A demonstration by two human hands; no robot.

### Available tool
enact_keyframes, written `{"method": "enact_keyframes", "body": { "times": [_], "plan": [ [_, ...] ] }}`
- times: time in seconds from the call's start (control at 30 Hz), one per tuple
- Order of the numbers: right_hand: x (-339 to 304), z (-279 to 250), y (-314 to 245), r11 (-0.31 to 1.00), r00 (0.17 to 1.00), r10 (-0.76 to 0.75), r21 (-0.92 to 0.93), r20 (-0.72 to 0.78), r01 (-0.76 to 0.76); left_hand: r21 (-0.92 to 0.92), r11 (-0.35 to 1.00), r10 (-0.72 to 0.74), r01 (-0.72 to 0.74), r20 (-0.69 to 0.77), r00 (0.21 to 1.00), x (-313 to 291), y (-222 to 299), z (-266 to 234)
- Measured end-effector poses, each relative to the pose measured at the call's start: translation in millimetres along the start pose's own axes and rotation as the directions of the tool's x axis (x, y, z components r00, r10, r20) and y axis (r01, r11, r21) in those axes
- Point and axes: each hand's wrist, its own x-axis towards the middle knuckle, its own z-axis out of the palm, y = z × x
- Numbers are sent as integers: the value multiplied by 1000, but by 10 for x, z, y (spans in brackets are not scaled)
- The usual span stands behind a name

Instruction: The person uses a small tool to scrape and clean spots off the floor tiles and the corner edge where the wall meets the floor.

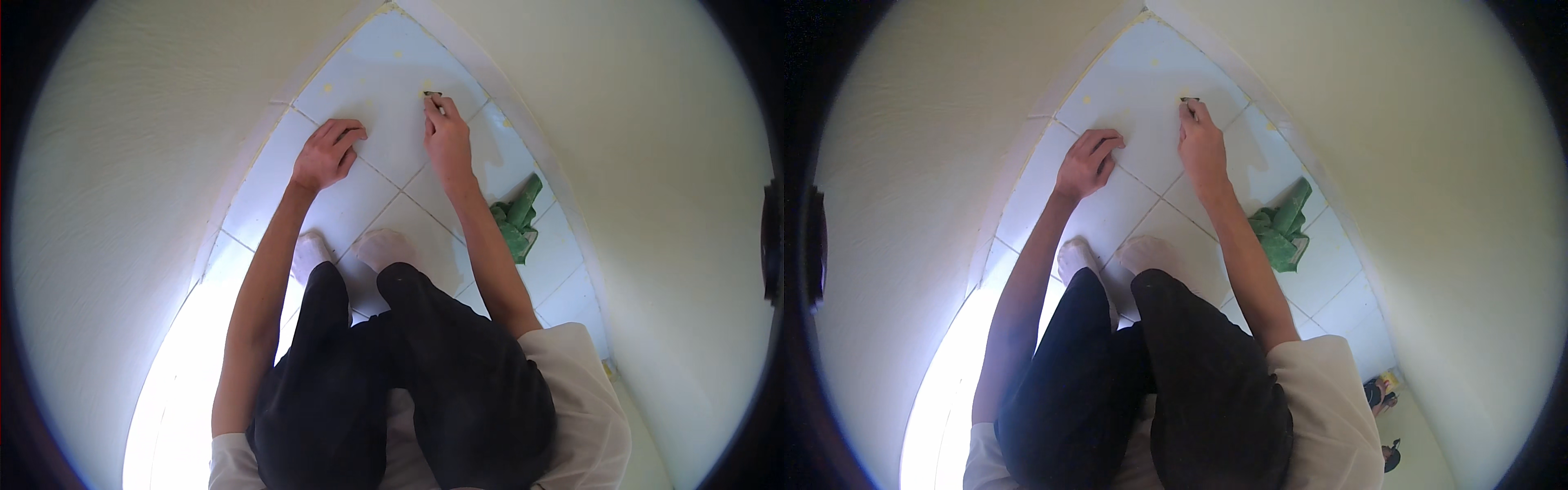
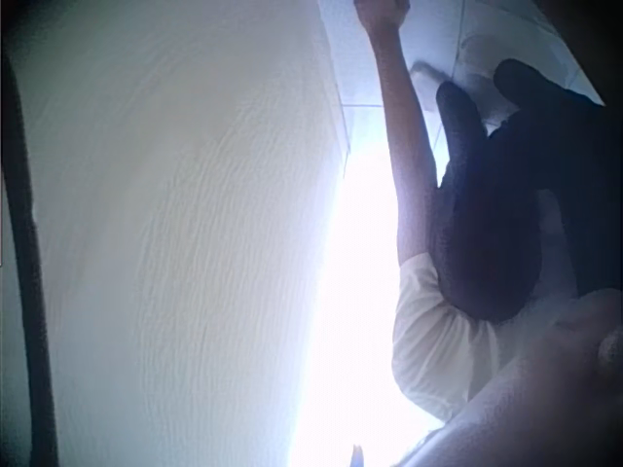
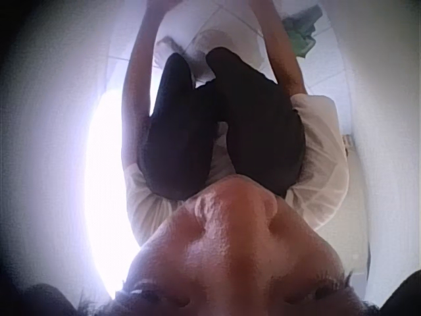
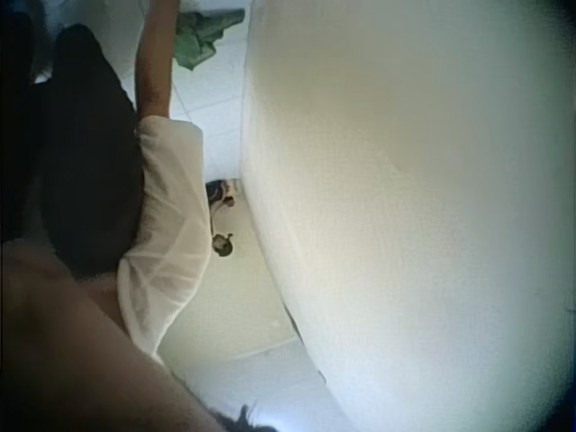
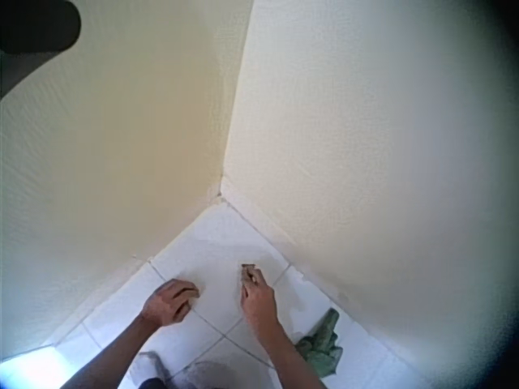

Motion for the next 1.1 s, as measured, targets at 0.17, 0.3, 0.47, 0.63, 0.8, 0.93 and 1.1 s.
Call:
{"method": "enact_keyframes", "body": {
  "times": [0.17,0.3,0.47,0.63,0.8,0.93,1.1],
  "plan": [
    [65,-56,40,1000,994,13,-28,106,-10,-5,1000,-22,22,11,1000,-16,-5,10],
    [51,-141,61,998,970,64,-24,236,-60,-4,1000,-13,13,10,1000,-12,-2,5],
    [-40,-10,75,997,993,25,67,115,-33,-4,1000,-11,11,7,1000,-19,-12,6],
    [-10,11,124,998,992,19,59,128,-27,-25,999,-40,41,35,999,-23,0,6],
    [80,-6,67,989,998,-40,142,42,34,-15,999,-38,39,40,998,-21,9,-4],
    [74,-50,62,994,983,32,92,183,-50,-18,999,-34,35,40,999,-14,23,3],
    [48,-39,63,998,968,40,46,248,-53,-18,999,-29,30,38,999,-32,11,11]
  ]
}}
